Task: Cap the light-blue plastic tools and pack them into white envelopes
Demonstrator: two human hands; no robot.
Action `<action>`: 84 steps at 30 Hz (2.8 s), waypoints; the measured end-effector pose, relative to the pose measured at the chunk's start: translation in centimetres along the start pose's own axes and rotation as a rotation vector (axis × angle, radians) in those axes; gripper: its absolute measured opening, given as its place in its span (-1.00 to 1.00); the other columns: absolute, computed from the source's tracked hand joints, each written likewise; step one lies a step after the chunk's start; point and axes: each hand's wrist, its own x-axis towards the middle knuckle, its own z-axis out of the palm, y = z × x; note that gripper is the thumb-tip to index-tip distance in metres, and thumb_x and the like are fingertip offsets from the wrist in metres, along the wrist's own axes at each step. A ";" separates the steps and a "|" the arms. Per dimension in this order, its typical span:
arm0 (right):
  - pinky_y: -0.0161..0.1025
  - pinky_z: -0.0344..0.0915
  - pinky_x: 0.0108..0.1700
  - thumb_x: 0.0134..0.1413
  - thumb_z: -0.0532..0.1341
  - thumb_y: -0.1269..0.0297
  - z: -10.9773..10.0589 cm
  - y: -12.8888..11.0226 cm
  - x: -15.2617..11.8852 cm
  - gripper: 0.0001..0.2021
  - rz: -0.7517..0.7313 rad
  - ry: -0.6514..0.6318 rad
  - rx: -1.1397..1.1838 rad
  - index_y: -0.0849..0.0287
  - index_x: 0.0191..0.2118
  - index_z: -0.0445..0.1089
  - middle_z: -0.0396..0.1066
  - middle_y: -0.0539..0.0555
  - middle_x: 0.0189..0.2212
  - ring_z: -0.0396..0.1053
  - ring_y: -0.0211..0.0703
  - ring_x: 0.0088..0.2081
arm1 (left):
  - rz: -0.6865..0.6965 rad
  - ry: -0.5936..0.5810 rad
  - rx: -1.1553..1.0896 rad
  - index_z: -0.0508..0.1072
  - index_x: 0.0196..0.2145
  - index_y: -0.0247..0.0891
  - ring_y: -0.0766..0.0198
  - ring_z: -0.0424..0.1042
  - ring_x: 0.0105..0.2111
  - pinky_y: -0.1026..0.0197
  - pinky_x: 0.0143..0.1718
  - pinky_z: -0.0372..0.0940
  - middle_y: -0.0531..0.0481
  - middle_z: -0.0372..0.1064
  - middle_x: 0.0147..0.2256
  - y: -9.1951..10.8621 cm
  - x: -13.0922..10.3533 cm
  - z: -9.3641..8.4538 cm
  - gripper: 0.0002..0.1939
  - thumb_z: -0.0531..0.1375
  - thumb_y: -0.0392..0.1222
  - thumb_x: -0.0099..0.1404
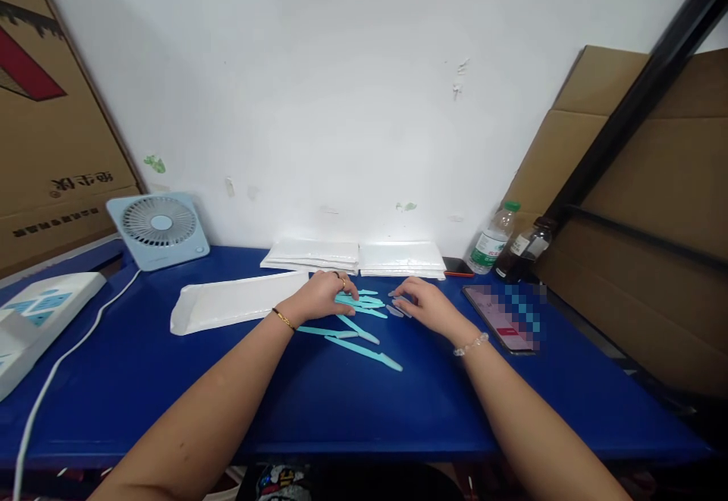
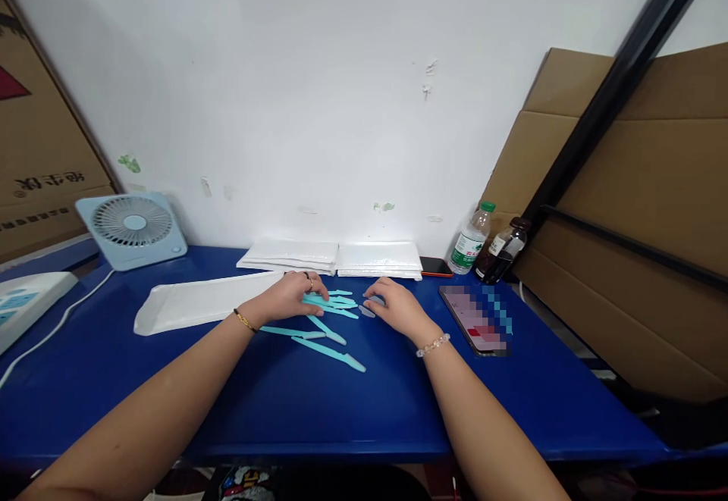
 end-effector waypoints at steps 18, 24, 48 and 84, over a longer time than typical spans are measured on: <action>-0.32 0.17 -0.36 0.17 0.11 0.25 0.6 -1.8 0.0 -0.81 -0.027 -0.156 0.005 0.17 -0.36 0.43 0.45 0.04 -0.41 0.34 -0.21 -0.39 | -0.064 0.027 0.051 0.46 -0.41 -0.21 0.30 0.38 -0.39 0.27 -0.32 0.10 0.07 0.46 -0.43 1.2 0.7 0.6 -0.86 0.18 -0.12 0.21; -0.24 0.22 -0.31 0.09 0.17 0.15 0.2 -0.1 0.1 -0.75 0.082 0.026 -0.072 0.16 -0.19 0.45 0.45 0.10 -0.31 0.34 -0.15 -0.36 | -0.125 -0.001 -0.027 0.48 -0.28 -0.19 0.24 0.38 -0.28 0.29 -0.33 0.14 0.03 0.44 -0.29 0.8 -0.3 -0.8 -0.69 0.25 0.05 0.09; -0.30 0.11 -0.37 0.26 -0.01 0.08 0.9 -2.0 0.5 -0.64 -0.096 -0.159 -0.003 0.16 -0.42 0.37 0.35 0.00 -0.50 0.25 -0.24 -0.45 | -0.117 -0.107 -0.233 0.46 -0.33 -0.26 0.32 0.35 -0.44 0.32 -0.44 0.16 0.04 0.42 -0.42 1.9 0.5 0.3 -0.82 0.18 -0.10 0.19; -0.29 0.33 -0.42 -0.03 0.25 0.17 -0.8 -0.1 -0.8 -0.79 0.169 -0.453 0.334 0.21 -0.33 0.48 0.47 0.05 -0.48 0.41 -0.21 -0.50 | -0.174 -0.202 -0.161 0.47 -0.46 -0.19 0.29 0.39 -0.46 0.31 -0.50 0.09 0.06 0.46 -0.46 2.8 0.1 1.7 -0.88 0.25 -0.10 0.08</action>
